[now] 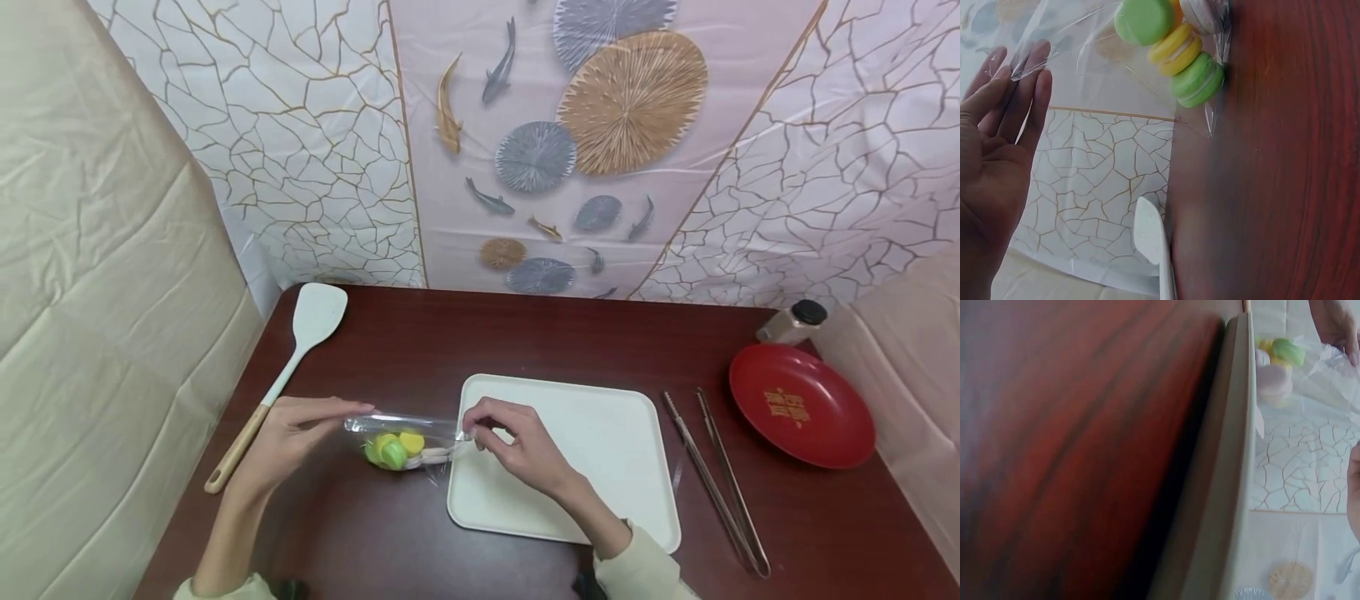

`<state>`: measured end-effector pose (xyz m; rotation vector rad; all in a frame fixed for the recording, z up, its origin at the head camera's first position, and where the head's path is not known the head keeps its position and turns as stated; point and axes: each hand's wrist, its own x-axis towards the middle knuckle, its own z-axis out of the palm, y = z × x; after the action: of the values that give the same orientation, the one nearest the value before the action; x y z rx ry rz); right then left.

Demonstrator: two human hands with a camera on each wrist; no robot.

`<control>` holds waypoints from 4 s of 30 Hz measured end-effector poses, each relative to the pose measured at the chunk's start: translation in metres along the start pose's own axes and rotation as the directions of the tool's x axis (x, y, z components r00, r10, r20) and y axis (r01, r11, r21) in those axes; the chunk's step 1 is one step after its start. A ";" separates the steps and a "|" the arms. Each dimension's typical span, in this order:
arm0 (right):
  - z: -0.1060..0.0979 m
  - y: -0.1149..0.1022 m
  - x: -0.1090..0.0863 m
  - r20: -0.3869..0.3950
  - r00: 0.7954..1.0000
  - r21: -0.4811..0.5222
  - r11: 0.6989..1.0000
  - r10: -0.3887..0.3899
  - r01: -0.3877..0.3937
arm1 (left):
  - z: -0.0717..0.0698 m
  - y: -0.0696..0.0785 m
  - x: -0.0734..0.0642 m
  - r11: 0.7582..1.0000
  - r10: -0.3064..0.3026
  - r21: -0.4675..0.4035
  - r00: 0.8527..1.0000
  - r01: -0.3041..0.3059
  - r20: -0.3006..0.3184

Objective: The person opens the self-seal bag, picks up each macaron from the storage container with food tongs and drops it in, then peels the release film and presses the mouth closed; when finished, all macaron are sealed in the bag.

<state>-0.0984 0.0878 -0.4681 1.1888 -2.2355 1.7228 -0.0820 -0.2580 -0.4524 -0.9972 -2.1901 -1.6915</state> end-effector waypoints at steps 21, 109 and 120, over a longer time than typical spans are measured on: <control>-0.020 -0.002 0.010 0.148 0.940 -0.324 0.883 -0.308 0.340 | 0.009 -0.003 0.003 0.986 0.146 0.087 0.989 -0.144 -0.025; -0.002 0.009 0.072 0.542 0.798 -0.509 0.858 0.263 0.063 | 0.029 -0.024 -0.002 0.840 -0.105 0.513 0.981 0.177 -0.165; 0.014 0.035 0.080 0.460 0.834 -0.696 0.707 0.305 0.126 | 0.024 -0.056 -0.007 0.811 -0.240 0.535 0.969 0.235 -0.062</control>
<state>-0.1708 0.0367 -0.4612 1.4584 -2.8807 0.3559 -0.1051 -0.2448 -0.5078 -0.5949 -2.6609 -1.0189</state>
